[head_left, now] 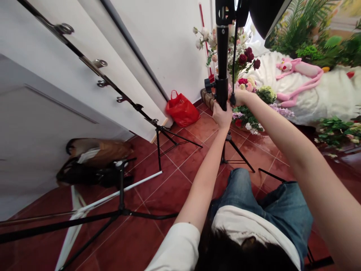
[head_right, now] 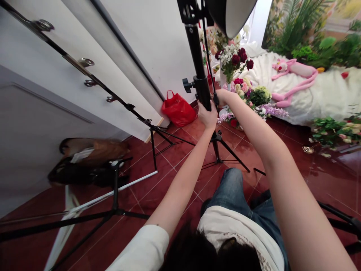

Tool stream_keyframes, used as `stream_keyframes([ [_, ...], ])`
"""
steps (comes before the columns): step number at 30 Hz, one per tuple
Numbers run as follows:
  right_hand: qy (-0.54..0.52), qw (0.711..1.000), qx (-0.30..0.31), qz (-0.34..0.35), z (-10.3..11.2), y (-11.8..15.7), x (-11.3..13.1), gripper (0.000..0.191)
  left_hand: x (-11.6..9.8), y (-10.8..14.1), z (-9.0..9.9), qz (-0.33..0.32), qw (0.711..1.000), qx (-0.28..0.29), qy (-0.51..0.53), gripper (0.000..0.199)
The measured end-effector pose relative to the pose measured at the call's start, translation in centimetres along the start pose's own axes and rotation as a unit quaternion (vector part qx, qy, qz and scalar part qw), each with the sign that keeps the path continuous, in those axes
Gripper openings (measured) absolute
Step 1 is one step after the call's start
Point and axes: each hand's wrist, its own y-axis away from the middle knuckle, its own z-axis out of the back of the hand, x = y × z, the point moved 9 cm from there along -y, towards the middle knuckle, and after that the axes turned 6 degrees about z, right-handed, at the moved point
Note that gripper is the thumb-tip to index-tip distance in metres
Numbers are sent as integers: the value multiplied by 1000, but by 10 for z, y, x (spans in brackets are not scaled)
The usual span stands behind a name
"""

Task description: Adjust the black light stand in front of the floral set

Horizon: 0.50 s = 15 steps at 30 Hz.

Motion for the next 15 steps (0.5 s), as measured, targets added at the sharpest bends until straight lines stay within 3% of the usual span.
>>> stream_keyframes([
  [2, -24, 998, 48, -36, -13, 34, -4, 21, -2, 1, 1, -2, 1000, -1, -9, 59],
  [6, -204, 973, -3, -105, -32, 130, -1, 50, -7, 3, 5, -10, 1000, -16, -14, 56],
  [10, -406, 902, -24, -144, -63, 232, 24, 39, -8, 1, 5, -10, 999, -31, -6, 53],
  [15, -520, 808, -98, -259, -82, 348, 45, 42, -11, -5, -6, -18, 1000, -24, 3, 53],
])
